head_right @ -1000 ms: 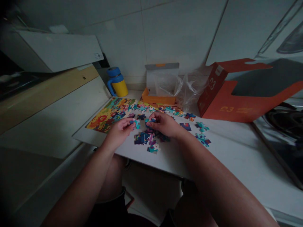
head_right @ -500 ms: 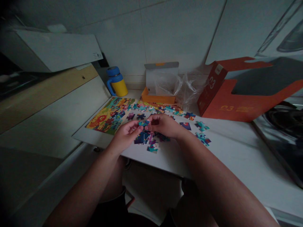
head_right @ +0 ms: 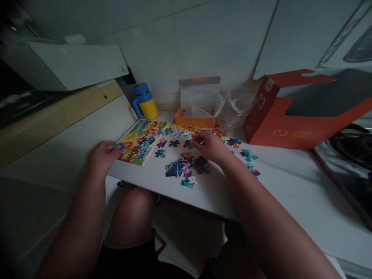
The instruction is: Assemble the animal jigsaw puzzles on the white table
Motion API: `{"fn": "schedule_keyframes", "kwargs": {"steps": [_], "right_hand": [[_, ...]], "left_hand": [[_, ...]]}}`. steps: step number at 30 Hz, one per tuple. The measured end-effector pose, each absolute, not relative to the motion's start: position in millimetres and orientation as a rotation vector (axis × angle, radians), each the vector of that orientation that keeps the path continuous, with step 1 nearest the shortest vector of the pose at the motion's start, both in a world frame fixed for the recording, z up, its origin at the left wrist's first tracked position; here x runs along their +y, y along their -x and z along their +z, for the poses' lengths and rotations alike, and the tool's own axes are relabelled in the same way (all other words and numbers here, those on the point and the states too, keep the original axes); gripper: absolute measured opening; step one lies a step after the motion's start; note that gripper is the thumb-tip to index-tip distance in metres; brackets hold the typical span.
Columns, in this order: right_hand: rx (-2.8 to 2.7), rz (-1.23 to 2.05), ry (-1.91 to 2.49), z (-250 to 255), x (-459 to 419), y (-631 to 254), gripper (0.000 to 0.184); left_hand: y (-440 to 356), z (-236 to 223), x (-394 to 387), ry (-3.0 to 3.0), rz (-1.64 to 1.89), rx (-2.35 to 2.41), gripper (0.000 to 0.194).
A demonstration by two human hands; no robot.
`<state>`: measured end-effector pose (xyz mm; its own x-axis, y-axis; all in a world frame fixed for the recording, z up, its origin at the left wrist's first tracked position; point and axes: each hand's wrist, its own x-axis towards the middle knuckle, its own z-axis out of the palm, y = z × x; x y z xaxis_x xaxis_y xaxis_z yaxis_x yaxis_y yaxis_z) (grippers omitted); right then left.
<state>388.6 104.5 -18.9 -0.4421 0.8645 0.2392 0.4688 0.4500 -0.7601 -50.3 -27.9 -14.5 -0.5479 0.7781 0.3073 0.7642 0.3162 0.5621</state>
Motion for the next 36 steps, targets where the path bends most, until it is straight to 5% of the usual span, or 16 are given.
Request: {"fn": "schedule_keyframes", "kwargs": {"steps": [8,13,16,27,32,36], "right_hand": [[-2.598,0.798,0.74,-13.2,88.1,-381.7,0.068],[-2.783,0.634,0.663,-21.1,74.1,-364.5,0.088],[-2.817,0.627,0.659,-17.8,69.9,-361.9,0.077],[-2.748,0.785,0.836,0.0,70.7,-374.6,0.041],[-2.667,0.901,0.973,4.7,76.1,-378.5,0.021],[-2.596,0.934,1.055,5.0,81.2,-381.7,0.023]], "left_hand": [[14.6,-17.5,-27.7,-1.905,0.903,2.575,0.028],[-86.7,-20.0,-41.2,-2.217,0.729,1.756,0.052],[-126.8,-20.2,-42.7,-2.302,0.609,1.589,0.062],[-139.5,7.6,4.6,-2.262,0.338,1.536,0.029],[-130.4,-1.4,15.7,-2.222,0.438,1.458,0.016],[-119.2,-13.1,18.1,-2.129,0.542,1.441,0.019]]}}
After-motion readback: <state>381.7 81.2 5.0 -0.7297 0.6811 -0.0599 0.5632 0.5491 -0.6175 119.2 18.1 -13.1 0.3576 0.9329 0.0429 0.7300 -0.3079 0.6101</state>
